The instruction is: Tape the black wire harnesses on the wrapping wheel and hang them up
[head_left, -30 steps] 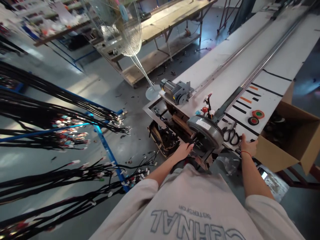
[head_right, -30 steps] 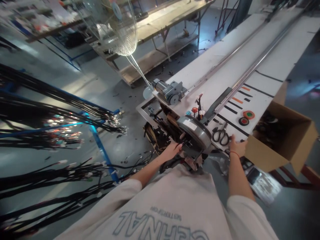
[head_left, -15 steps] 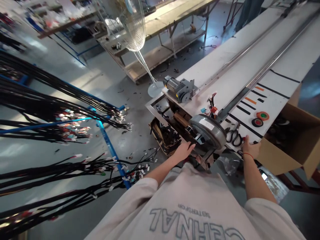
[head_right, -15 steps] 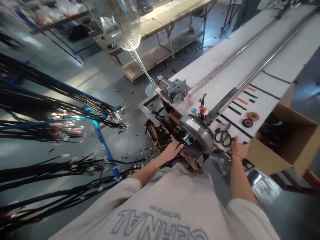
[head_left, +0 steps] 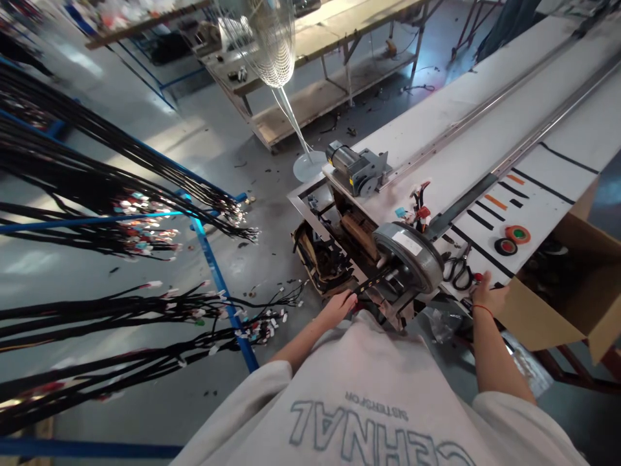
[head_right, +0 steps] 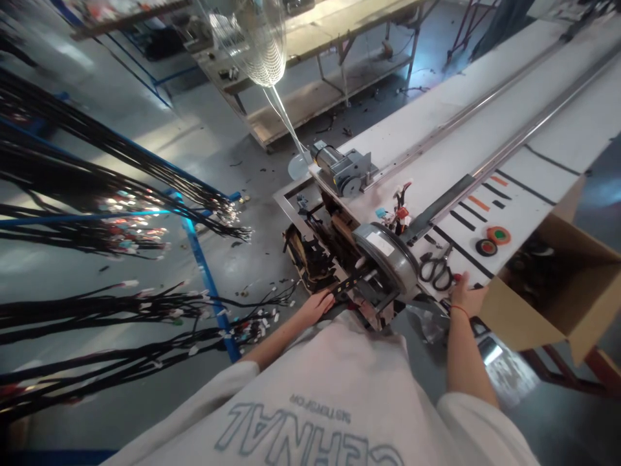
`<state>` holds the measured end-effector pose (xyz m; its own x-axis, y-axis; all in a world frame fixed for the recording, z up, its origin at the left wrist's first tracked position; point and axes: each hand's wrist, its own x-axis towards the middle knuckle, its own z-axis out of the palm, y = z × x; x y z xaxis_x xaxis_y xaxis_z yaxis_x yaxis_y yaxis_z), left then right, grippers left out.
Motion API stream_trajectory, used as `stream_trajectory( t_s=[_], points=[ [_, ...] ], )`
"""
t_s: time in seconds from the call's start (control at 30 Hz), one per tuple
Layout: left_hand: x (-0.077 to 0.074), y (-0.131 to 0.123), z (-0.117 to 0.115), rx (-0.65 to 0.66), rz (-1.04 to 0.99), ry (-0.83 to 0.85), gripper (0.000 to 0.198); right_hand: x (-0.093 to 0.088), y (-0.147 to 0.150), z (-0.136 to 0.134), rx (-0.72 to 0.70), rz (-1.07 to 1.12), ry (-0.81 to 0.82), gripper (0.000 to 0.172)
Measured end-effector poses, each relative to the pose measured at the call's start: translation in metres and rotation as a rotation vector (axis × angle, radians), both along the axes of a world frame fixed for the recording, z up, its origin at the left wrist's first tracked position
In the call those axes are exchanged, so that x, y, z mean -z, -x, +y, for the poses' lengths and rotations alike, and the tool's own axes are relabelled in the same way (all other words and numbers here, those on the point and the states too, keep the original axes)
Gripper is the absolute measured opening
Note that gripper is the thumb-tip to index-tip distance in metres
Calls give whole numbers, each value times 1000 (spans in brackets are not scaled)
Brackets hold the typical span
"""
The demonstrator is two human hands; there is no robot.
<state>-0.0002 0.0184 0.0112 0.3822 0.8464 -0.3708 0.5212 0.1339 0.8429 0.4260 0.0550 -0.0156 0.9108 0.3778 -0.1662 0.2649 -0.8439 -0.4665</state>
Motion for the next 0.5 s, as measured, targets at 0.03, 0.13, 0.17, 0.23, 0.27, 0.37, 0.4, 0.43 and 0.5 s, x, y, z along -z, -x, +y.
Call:
stream_trajectory(
  t_s=[0.03, 0.13, 0.17, 0.23, 0.27, 0.37, 0.4, 0.43, 0.5],
  points=[
    [-2, 1, 0, 0, -16, 12, 51, 1, -1, 0, 25, -5, 2, 81],
    [-7, 5, -1, 0, -41, 57, 52, 2, -2, 1, 48, -5, 10, 84],
    [-7, 5, -3, 0, -29, 65, 52, 2, -2, 1, 48, -2, 11, 84],
    [-6, 3, -6, -3, 1, 68, 53, 1, -3, 1, 51, 5, 6, 82],
    [-5, 1, -8, -15, 8, 63, 53, 1, -4, 1, 52, 9, 4, 81],
    [-2, -12, -7, -66, -11, 34, 55, 1, -4, 1, 48, 25, 5, 81],
    [-1, -18, -5, -72, -23, 23, 55, 1, -4, 1, 43, 25, 5, 81],
    [-1, -24, -2, -74, -31, 11, 56, 1, -4, 0, 40, 24, 5, 82],
    [0, -37, 6, -70, -35, 6, 56, 0, -3, 0, 37, 20, 5, 84]
  ],
)
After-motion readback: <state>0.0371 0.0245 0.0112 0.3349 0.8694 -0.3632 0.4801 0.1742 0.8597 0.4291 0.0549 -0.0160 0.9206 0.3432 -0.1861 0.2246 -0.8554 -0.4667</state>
